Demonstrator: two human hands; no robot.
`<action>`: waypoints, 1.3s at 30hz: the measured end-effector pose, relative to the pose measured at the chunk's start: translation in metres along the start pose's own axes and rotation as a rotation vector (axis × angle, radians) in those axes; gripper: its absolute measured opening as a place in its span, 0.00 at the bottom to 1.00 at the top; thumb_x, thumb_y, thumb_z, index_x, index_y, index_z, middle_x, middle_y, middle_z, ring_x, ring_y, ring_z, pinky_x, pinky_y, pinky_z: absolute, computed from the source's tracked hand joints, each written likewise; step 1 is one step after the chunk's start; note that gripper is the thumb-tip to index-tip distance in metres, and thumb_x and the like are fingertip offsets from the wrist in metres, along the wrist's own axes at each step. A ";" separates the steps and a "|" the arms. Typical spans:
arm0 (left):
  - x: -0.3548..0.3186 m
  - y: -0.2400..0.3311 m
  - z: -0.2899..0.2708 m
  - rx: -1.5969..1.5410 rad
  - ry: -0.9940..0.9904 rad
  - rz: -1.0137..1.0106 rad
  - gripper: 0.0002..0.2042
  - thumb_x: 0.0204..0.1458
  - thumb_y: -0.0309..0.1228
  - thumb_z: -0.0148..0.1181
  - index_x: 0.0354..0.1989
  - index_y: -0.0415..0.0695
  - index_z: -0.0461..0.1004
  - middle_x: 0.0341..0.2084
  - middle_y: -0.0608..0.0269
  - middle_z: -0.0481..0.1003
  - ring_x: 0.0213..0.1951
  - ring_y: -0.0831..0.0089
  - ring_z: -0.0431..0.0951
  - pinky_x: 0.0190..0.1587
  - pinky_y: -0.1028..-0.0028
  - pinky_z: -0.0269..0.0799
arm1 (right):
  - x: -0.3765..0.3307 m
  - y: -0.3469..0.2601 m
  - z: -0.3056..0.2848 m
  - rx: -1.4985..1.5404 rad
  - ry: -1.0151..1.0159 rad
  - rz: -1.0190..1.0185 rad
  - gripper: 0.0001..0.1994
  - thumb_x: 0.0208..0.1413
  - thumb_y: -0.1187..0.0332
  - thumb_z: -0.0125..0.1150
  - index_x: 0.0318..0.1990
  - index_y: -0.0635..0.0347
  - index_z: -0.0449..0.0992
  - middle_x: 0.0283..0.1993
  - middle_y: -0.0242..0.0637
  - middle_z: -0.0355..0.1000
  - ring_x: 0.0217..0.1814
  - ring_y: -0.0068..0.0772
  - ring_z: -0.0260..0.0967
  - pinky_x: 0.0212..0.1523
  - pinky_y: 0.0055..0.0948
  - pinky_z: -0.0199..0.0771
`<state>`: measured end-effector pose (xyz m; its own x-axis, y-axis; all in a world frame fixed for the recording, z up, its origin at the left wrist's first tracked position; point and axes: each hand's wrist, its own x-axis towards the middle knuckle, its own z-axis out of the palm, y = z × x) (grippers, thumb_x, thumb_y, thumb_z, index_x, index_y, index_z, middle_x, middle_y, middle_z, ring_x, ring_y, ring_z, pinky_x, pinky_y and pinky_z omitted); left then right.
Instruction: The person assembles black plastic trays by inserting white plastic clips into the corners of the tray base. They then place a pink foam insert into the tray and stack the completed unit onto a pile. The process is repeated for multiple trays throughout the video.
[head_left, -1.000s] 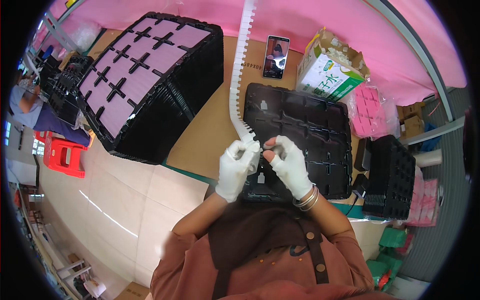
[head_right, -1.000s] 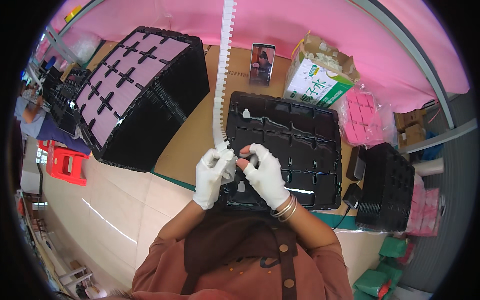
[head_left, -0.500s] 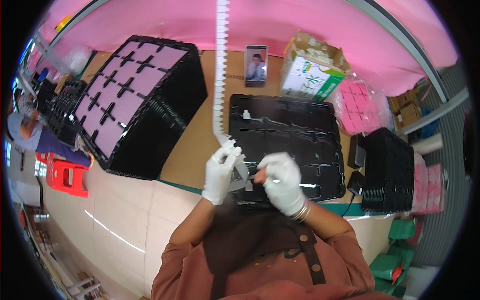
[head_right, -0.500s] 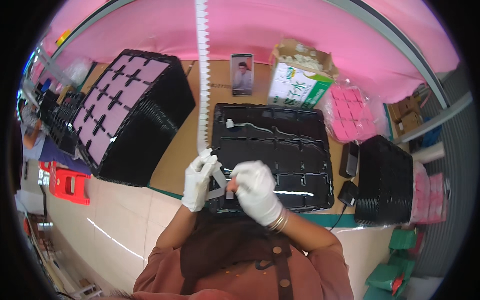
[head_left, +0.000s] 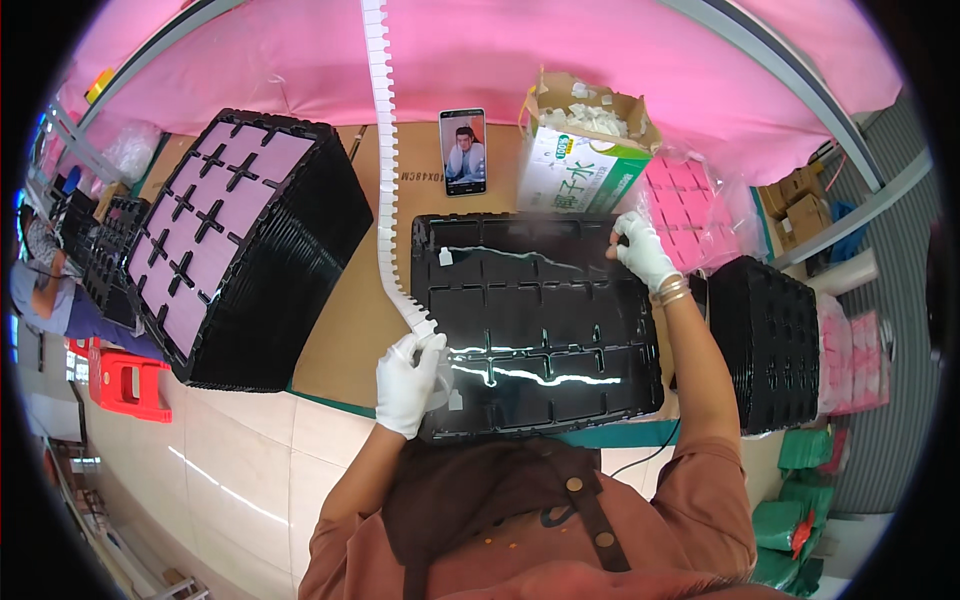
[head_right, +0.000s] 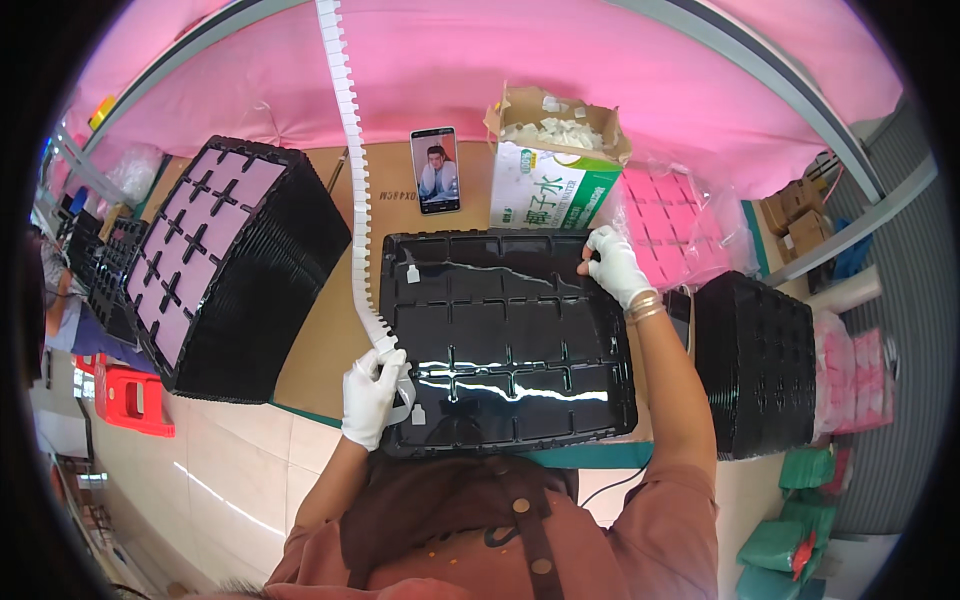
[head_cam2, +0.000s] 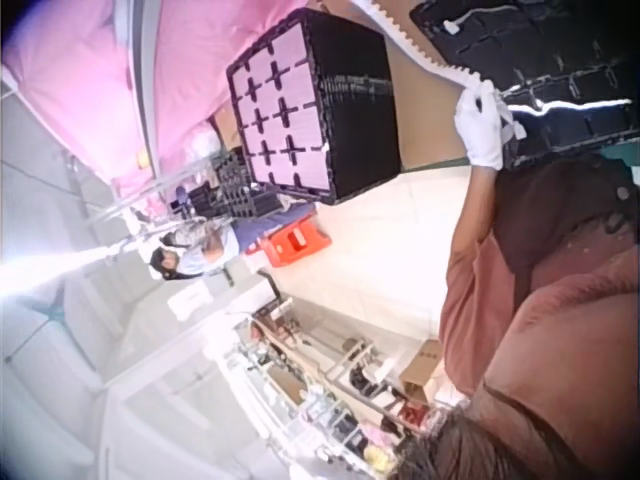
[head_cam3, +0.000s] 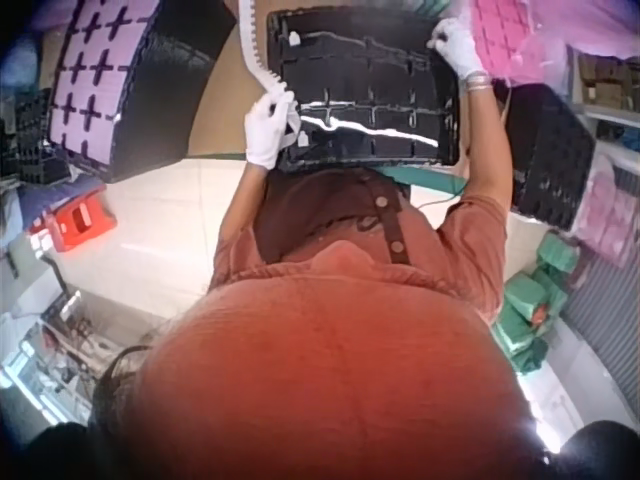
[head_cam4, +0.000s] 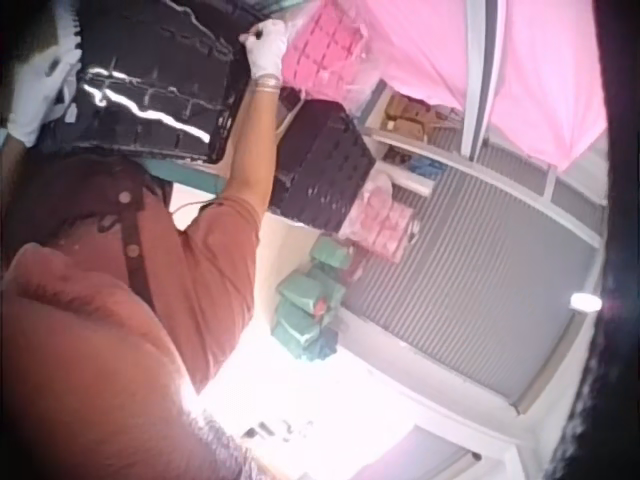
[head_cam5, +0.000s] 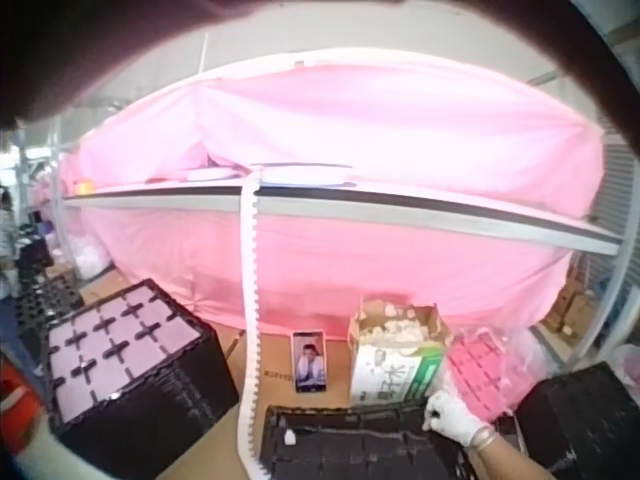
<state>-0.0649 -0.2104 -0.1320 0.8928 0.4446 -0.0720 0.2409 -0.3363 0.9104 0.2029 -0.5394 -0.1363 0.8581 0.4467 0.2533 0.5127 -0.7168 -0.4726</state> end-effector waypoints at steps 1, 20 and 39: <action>0.000 -0.005 0.002 -0.007 0.024 0.017 0.11 0.56 0.35 0.63 0.32 0.38 0.80 0.25 0.59 0.81 0.28 0.70 0.80 0.34 0.70 0.74 | 0.000 0.000 0.001 0.007 0.021 -0.057 0.12 0.38 0.86 0.67 0.28 0.62 0.71 0.37 0.42 0.71 0.41 0.44 0.72 0.38 0.38 0.75; -0.018 0.049 0.011 -0.848 -0.138 -0.074 0.06 0.62 0.29 0.58 0.44 0.41 0.75 0.26 0.72 0.72 0.25 0.86 0.67 0.26 0.82 0.61 | -0.093 -0.215 0.021 0.722 -0.069 0.101 0.08 0.53 0.75 0.68 0.40 0.60 0.76 0.31 0.29 0.72 0.31 0.19 0.69 0.34 0.24 0.70; 0.001 -0.014 -0.001 -0.027 0.010 0.078 0.09 0.56 0.32 0.64 0.37 0.39 0.80 0.30 0.58 0.80 0.34 0.64 0.79 0.39 0.67 0.73 | -0.105 -0.202 -0.012 0.482 0.177 -0.074 0.09 0.38 0.84 0.63 0.26 0.59 0.76 0.37 0.36 0.73 0.40 0.40 0.72 0.43 0.35 0.73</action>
<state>-0.0675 -0.2042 -0.1445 0.9047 0.4260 0.0039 0.1598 -0.3478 0.9239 0.0100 -0.4478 -0.0575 0.8334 0.3591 0.4201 0.5361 -0.3403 -0.7726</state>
